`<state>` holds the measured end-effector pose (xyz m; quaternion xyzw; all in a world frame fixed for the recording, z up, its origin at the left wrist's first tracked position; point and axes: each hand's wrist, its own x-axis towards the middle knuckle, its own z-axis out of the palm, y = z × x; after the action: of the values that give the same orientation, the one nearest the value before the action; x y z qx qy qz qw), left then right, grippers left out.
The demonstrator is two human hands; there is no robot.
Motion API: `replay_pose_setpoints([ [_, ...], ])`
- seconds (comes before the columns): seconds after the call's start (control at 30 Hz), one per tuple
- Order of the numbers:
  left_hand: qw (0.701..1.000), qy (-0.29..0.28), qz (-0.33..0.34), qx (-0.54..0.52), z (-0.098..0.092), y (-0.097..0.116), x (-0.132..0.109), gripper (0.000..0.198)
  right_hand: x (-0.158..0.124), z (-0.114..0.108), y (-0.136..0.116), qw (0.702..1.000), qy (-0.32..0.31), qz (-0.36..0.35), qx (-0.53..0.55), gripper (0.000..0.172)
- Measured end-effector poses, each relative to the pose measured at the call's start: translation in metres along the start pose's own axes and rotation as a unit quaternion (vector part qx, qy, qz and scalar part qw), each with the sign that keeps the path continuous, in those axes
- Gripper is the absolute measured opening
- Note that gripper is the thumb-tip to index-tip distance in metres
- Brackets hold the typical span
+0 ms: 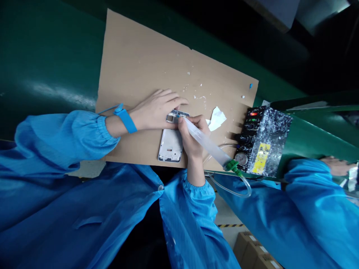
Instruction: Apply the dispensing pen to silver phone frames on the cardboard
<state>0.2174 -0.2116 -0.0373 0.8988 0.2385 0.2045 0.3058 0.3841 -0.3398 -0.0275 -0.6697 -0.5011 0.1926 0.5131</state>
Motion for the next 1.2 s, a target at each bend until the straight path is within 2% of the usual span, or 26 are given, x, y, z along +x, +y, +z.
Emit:
replay_pose_setpoints([
  [0.33, 1.0, 0.002, -0.002, -0.009, -0.001, 0.001, 0.0, 0.06, 0.002, 0.0, -0.003, 1.0, 0.005, -0.016, -0.01, 0.047],
  [0.57, 1.0, -0.001, -0.009, -0.011, 0.001, 0.0, 0.0, 0.066, 0.002, -0.003, -0.003, 1.0, -0.015, 0.017, -0.013, 0.053],
  [0.8, 1.0, -0.005, -0.014, -0.005, -0.001, 0.002, 0.001, 0.061, 0.003, -0.002, -0.006, 0.999, -0.018, 0.018, -0.029, 0.053],
  [0.97, 1.0, -0.004, -0.01, -0.011, -0.002, 0.001, 0.0, 0.061, 0.001, 0.001, -0.002, 1.0, 0.005, 0.002, -0.009, 0.05],
  [1.1, 1.0, -0.009, -0.009, -0.009, -0.003, 0.005, 0.001, 0.065, -0.001, -0.001, 0.003, 1.0, 0.018, 0.017, 0.01, 0.051],
  [1.2, 0.999, -0.032, -0.012, 0.001, -0.012, -0.002, 0.004, 0.07, -0.001, -0.002, 0.005, 0.998, 0.048, 0.024, 0.035, 0.052],
])
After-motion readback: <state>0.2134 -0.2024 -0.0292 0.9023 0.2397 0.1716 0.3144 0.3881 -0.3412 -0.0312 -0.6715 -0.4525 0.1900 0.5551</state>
